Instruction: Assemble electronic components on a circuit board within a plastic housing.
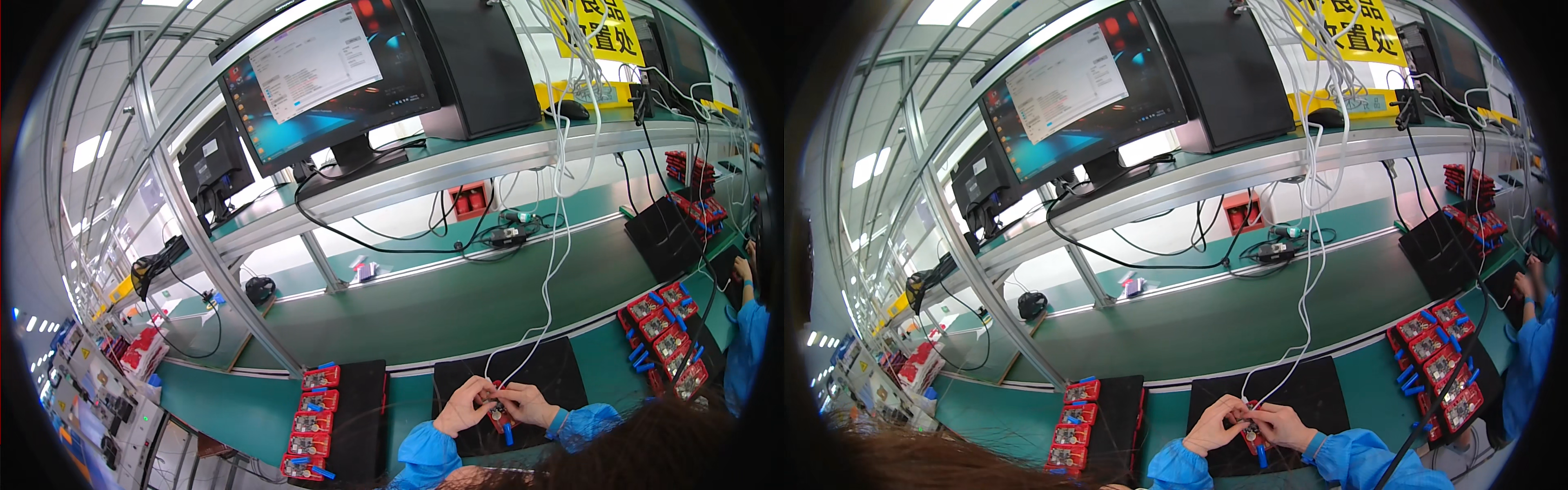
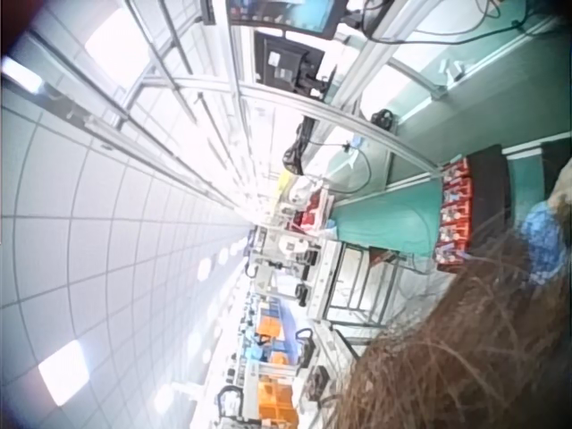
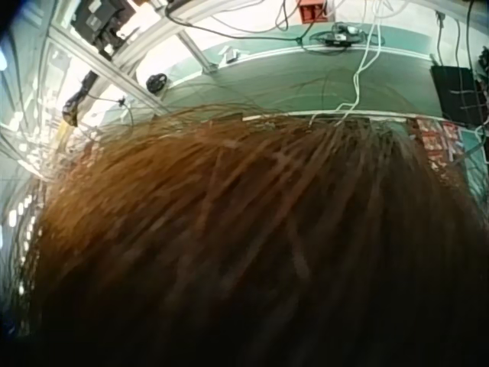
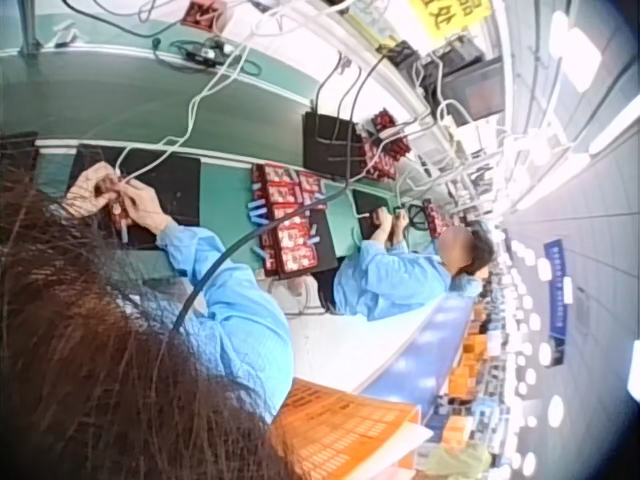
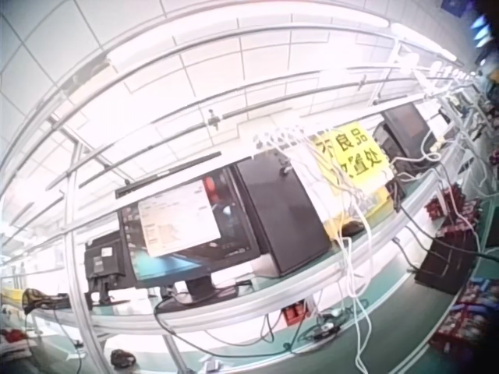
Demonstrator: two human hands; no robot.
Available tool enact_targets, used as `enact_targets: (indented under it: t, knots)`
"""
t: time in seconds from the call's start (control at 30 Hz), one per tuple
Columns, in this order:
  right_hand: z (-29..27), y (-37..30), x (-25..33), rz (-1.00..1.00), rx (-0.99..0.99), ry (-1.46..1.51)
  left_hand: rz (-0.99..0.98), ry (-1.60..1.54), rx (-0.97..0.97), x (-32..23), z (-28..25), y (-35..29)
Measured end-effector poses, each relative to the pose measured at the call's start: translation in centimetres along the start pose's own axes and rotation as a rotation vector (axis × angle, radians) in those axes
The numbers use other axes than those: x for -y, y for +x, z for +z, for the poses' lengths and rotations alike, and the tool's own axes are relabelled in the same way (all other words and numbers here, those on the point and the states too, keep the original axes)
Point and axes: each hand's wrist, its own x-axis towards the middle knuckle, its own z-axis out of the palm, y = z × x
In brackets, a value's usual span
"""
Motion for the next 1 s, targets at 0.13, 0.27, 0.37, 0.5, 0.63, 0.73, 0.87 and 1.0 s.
enact_targets:
  t: [0.13,0.27,0.37,0.5,0.63,0.73,0.87,1.0]
  knots:
    - [0.2,0.1,-0.3,-0.019,-0.006,-0.006,-0.116,0.066,-0.051,0.6,0.6,-0.1]
    - [0.3,-0.1,-0.7,-0.001,0.008,-0.013,-0.188,0.034,-0.069,-0.1,0.8,0.1]
    - [0.5,-0.1,-0.9,-0.004,0.001,-0.027,-0.204,0.021,-0.088,0.2,1.2,0.0]
    - [0.4,-0.1,-0.5,-0.005,-0.002,-0.006,-0.223,0.008,-0.086,0.8,1.7,-0.2]
    - [0.0,0.2,0.3,0.033,0.005,0.008,-0.185,0.044,-0.07,1.1,1.4,-0.3]
    - [0.1,0.2,0.2,0.057,-0.022,-0.043,-0.191,0.06,-0.064,1.2,0.9,-0.1]
    - [-0.2,0.3,0.3,0.01,0.022,-0.028,-0.14,0.115,-0.122,2.0,0.6,-0.2]
    - [0.0,0.0,-0.1,-0.009,0.033,-0.024,-0.138,0.099,-0.038,2.0,0.9,-0.3]
